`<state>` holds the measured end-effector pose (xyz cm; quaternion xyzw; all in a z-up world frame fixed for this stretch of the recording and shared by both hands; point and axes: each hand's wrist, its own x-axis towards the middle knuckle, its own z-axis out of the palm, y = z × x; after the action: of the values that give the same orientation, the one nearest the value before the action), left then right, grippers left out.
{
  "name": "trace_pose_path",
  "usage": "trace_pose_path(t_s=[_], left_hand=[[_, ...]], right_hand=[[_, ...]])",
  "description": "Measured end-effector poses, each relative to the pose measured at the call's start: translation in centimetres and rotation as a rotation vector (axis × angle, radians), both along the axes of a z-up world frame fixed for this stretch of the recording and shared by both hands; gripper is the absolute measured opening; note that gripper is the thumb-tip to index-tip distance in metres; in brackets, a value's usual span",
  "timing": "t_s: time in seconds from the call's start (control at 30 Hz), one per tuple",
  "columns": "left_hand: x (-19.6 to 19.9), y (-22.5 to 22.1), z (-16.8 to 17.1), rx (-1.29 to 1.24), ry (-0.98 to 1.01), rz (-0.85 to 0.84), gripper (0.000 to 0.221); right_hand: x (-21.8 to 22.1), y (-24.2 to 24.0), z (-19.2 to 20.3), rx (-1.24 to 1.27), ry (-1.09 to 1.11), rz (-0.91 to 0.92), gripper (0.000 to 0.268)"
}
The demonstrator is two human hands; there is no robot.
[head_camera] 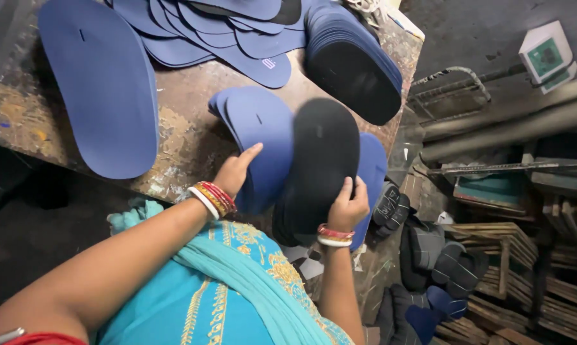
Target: The recorder is arranging and stacking blue shoe insoles on a workbench in a shoe manufacturing facility.
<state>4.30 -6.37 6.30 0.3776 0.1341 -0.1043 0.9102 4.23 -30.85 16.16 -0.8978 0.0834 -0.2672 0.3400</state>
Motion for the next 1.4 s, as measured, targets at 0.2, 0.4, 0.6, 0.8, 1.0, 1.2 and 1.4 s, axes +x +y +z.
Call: trace_pose_path(t_s=[0.2, 0.4, 0.6, 0.8, 1.0, 1.2, 1.4], left_hand=[[-0.5, -0.2, 4.6, 0.171, 0.009, -0.062, 0.040], [0.3, -2.9, 4.5, 0.104, -0.018, -0.055, 0.040], [0.5, -2.0, 3.5, -0.162, 0.035, -0.021, 0.038], [-0.2, -2.2, 4.2, -0.112, 0.023, -0.049, 0.034], [-0.5, -0.4, 4.8, 0.198, 0.038, -0.029, 0.034], [-1.1, 3.0, 2.4, 0.092, 0.037, 0.090, 0.040], [-2.4, -1.4, 6.5, 0.401, -0.039, -0.104, 0.040]], right_hand=[[2.8, -5.5, -5.2, -0.433, 0.153, 0.150, 0.055], [-0.8, 5.4, 2.3, -0.251, -0.015, 0.325, 0.054], [1.8, -5.6, 4.2, -0.031, -0.157, -0.030, 0.038], [4.3, -14.4, -4.6, -0.453, 0.352, 0.183, 0.037], [-1.7, 3.4, 0.2, 0.029, 0.160, 0.227, 0.038], [2.0, -3.3, -4.2, -0.126, 0.408, 0.010, 0.048], [-0.1, 1.9, 0.6, 0.106, 0.252, 0.515, 0.044]])
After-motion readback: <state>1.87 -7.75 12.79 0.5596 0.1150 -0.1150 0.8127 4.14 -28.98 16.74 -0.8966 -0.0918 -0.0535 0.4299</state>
